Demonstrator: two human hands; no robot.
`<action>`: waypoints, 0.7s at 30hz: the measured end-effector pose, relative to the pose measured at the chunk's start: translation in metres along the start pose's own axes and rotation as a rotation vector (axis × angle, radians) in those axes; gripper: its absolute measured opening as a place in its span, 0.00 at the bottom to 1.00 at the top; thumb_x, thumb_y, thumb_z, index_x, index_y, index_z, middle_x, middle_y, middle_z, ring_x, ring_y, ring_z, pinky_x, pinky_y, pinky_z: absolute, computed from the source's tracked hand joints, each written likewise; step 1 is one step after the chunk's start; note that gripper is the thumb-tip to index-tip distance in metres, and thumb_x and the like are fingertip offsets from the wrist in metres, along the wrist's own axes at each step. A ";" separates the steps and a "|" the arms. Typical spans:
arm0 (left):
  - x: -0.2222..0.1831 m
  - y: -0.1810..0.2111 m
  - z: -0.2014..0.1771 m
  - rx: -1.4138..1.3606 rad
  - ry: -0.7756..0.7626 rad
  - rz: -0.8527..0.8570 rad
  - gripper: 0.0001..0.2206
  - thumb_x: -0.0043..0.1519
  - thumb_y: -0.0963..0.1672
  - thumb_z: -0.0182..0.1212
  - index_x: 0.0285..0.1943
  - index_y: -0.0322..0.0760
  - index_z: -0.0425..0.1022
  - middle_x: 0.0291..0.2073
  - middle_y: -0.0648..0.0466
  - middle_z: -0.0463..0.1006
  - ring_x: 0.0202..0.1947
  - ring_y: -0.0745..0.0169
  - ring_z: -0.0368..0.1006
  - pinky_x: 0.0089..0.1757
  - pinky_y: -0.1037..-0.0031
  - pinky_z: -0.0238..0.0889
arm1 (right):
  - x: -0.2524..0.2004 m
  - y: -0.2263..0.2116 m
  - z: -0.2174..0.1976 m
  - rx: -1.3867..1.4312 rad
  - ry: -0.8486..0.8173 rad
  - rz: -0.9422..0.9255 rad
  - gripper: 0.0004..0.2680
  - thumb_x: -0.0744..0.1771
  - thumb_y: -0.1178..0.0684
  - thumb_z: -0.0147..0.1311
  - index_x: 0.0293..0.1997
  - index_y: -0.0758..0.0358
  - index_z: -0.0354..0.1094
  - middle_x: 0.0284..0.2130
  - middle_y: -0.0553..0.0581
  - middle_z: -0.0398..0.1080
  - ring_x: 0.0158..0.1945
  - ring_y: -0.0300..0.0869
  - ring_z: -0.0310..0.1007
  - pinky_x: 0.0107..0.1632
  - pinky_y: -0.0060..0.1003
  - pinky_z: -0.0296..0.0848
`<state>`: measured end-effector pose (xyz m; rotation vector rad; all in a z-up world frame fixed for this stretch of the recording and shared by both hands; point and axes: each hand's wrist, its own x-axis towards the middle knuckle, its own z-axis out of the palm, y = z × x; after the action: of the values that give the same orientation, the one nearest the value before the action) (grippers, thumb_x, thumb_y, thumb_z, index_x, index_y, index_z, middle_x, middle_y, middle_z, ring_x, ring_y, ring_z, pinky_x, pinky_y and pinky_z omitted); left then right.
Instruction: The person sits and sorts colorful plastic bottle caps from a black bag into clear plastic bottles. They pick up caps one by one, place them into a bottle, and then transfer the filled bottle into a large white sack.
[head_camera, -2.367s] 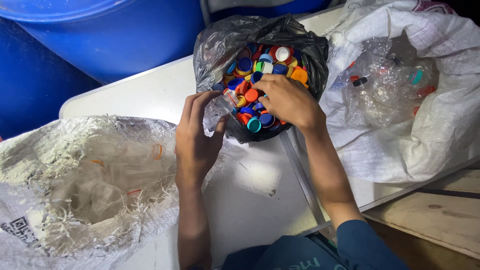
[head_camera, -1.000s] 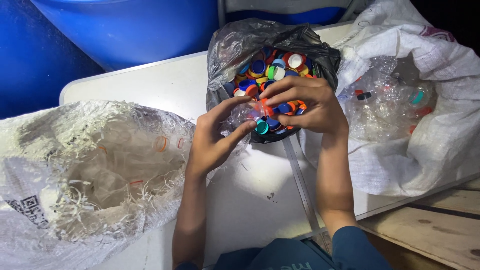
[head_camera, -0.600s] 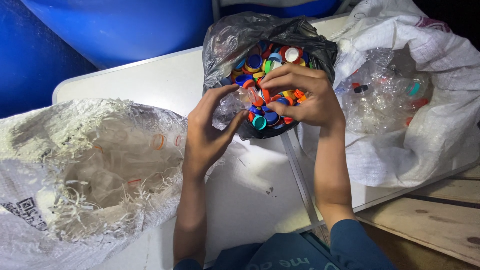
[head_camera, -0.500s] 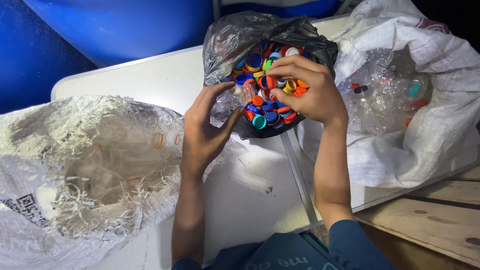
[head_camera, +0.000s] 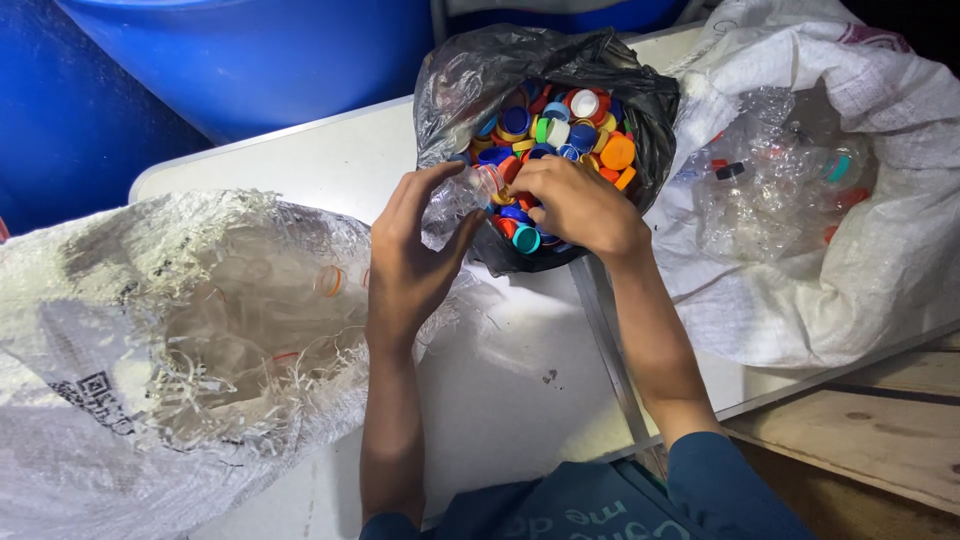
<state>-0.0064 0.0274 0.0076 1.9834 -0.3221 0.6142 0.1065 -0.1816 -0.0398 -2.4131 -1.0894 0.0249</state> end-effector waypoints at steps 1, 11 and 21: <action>0.001 0.001 0.001 0.001 0.005 0.005 0.21 0.60 0.38 0.73 0.62 0.29 0.72 0.54 0.44 0.79 0.57 0.50 0.78 0.56 0.66 0.71 | 0.001 -0.002 -0.005 -0.004 0.003 -0.005 0.13 0.59 0.63 0.64 0.47 0.67 0.75 0.44 0.61 0.76 0.50 0.55 0.75 0.52 0.45 0.72; 0.001 0.000 0.001 -0.040 -0.070 -0.015 0.20 0.60 0.40 0.71 0.61 0.32 0.72 0.53 0.45 0.79 0.55 0.49 0.78 0.55 0.65 0.70 | -0.007 -0.016 -0.044 0.167 0.260 -0.158 0.13 0.62 0.61 0.68 0.50 0.65 0.75 0.46 0.60 0.77 0.51 0.50 0.79 0.55 0.41 0.75; -0.003 -0.004 0.007 -0.151 -0.118 -0.087 0.21 0.61 0.42 0.73 0.61 0.30 0.74 0.51 0.46 0.82 0.51 0.58 0.79 0.53 0.69 0.71 | -0.020 -0.027 -0.052 0.371 0.334 -0.332 0.12 0.61 0.63 0.70 0.47 0.65 0.76 0.48 0.58 0.77 0.54 0.46 0.79 0.58 0.39 0.78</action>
<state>-0.0051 0.0229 -0.0001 1.8814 -0.3418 0.4059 0.0844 -0.2029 0.0147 -1.8094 -1.1902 -0.2546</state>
